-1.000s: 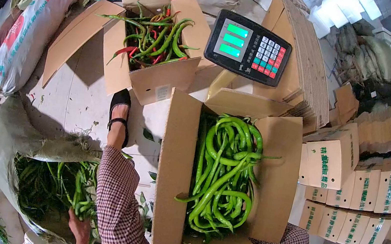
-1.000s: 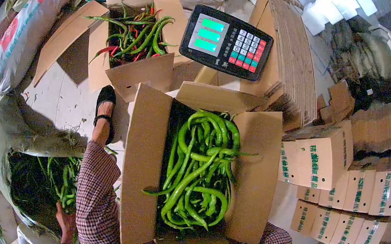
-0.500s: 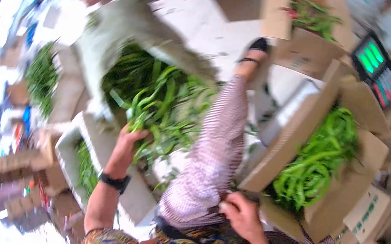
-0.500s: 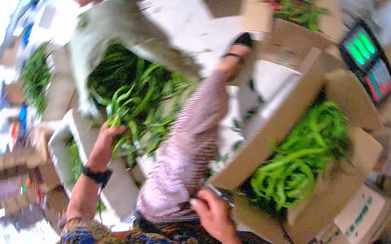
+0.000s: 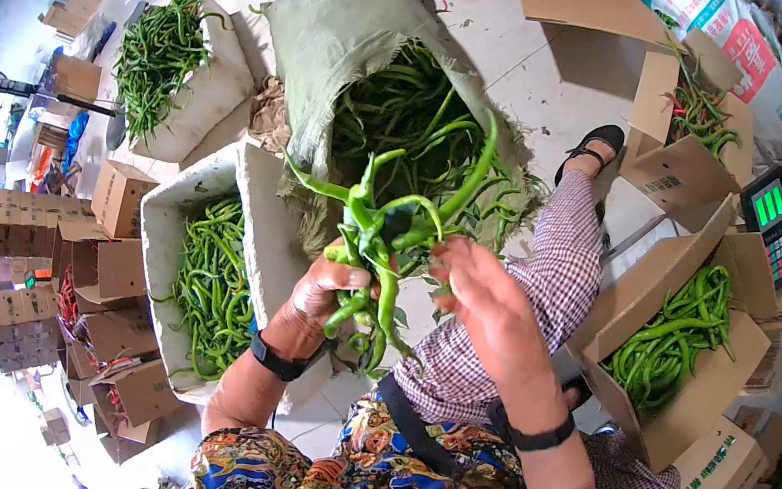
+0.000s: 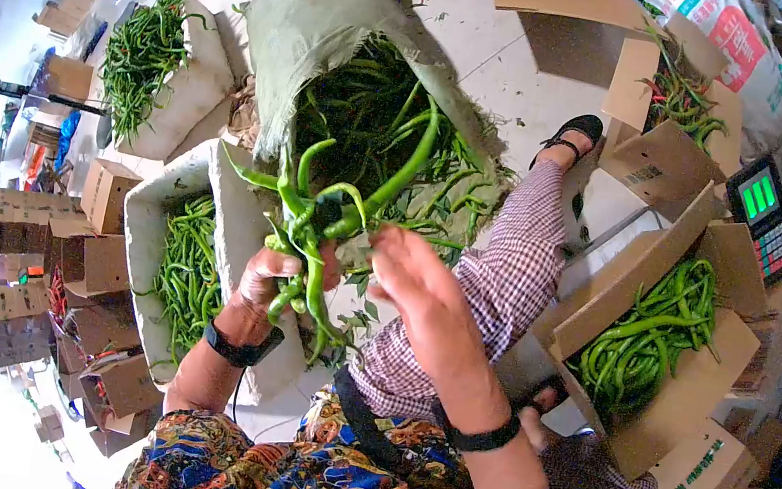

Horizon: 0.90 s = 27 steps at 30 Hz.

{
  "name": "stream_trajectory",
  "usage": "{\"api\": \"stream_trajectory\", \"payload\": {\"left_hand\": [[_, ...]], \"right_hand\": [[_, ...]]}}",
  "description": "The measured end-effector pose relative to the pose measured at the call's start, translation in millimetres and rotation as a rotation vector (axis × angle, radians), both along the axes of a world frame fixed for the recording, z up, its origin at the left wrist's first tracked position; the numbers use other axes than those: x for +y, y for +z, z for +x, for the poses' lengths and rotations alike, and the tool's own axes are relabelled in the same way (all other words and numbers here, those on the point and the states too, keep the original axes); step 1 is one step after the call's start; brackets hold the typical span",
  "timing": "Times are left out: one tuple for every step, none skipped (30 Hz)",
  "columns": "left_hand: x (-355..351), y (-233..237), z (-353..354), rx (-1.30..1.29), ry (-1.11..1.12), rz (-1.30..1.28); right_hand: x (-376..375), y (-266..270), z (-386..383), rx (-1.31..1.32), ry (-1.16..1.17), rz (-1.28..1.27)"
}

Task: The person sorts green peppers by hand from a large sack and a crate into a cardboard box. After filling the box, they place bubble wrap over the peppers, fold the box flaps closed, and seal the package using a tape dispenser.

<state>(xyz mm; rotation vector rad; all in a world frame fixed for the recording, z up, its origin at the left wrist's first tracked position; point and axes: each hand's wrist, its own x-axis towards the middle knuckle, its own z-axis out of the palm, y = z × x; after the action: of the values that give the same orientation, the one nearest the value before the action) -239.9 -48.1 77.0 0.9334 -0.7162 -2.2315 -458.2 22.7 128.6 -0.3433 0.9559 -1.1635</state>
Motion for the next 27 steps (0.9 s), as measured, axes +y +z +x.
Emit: {"api": "stream_trajectory", "payload": {"left_hand": [[6,11,-4,0.021,0.011,0.043],[9,8,-1,0.027,0.019,0.046],[12,2,3,0.067,0.001,0.049],[14,-2,6,0.107,-0.020,0.051],[16,-2,9,0.111,-0.015,0.053],[19,-3,11,0.079,0.041,0.091],[20,-4,14,0.046,0.099,0.128],[22,-5,17,0.047,0.105,0.132],[25,-6,19,0.062,0.134,0.152],[25,-7,21,0.079,0.159,0.170],[26,-9,21,0.098,0.183,0.186],[25,-14,21,0.178,0.169,0.189],[26,-17,21,0.181,0.167,0.193],[26,-18,20,0.203,0.175,0.213],[26,-17,18,0.224,0.184,0.231],[25,-14,15,0.156,0.191,0.233],[25,-15,14,0.156,0.190,0.235],[24,-17,14,0.162,0.172,0.230],[22,-18,15,0.166,0.155,0.223],[22,-19,17,0.188,0.148,0.240],[22,-17,17,0.184,0.156,0.240],[22,-15,16,0.189,0.153,0.224],[22,-14,17,0.192,0.150,0.207],[21,-23,24,0.191,0.100,0.206],[22,-20,22,0.160,0.141,0.174],[21,-14,21,0.137,0.131,0.173],[21,-10,19,0.116,0.116,0.174]], "right_hand": [[-12,-2,6,-0.059,0.012,-0.039],[-19,-6,10,-0.118,0.026,-0.079],[-23,-14,15,-0.113,0.033,-0.075],[-25,-23,20,-0.175,-0.009,-0.054],[-26,-30,23,-0.236,-0.051,-0.033],[-26,-29,23,-0.276,-0.089,-0.027],[-26,-27,21,-0.273,-0.083,-0.025],[-26,-25,18,-0.176,-0.153,-0.045],[-25,-23,14,-0.079,-0.227,-0.062],[-24,-24,6,-0.068,-0.236,-0.105],[-23,-23,-1,-0.092,-0.235,-0.134],[-21,-21,-8,-0.095,-0.226,-0.140],[-18,-20,-13,-0.098,-0.218,-0.143],[-17,-18,-16,-0.094,-0.220,-0.139],[-17,-16,-20,-0.114,-0.234,-0.150],[-16,-14,-24,-0.136,-0.249,-0.161],[-14,-10,-26,-0.135,-0.249,-0.159],[-11,-4,-28,-0.101,-0.262,-0.190],[-8,1,-30,-0.069,-0.273,-0.222],[-1,5,-40,-0.009,-0.304,-0.242],[9,8,-56,0.048,-0.368,-0.227],[21,16,-74,0.271,-0.393,-0.264],[35,26,-91,0.538,-0.446,-0.234],[45,47,-105,0.845,-0.443,-0.093],[56,61,-121,0.973,-0.432,0.023],[69,53,-148,1.007,-0.492,0.073],[71,50,-147,1.012,-0.489,0.073]]}}
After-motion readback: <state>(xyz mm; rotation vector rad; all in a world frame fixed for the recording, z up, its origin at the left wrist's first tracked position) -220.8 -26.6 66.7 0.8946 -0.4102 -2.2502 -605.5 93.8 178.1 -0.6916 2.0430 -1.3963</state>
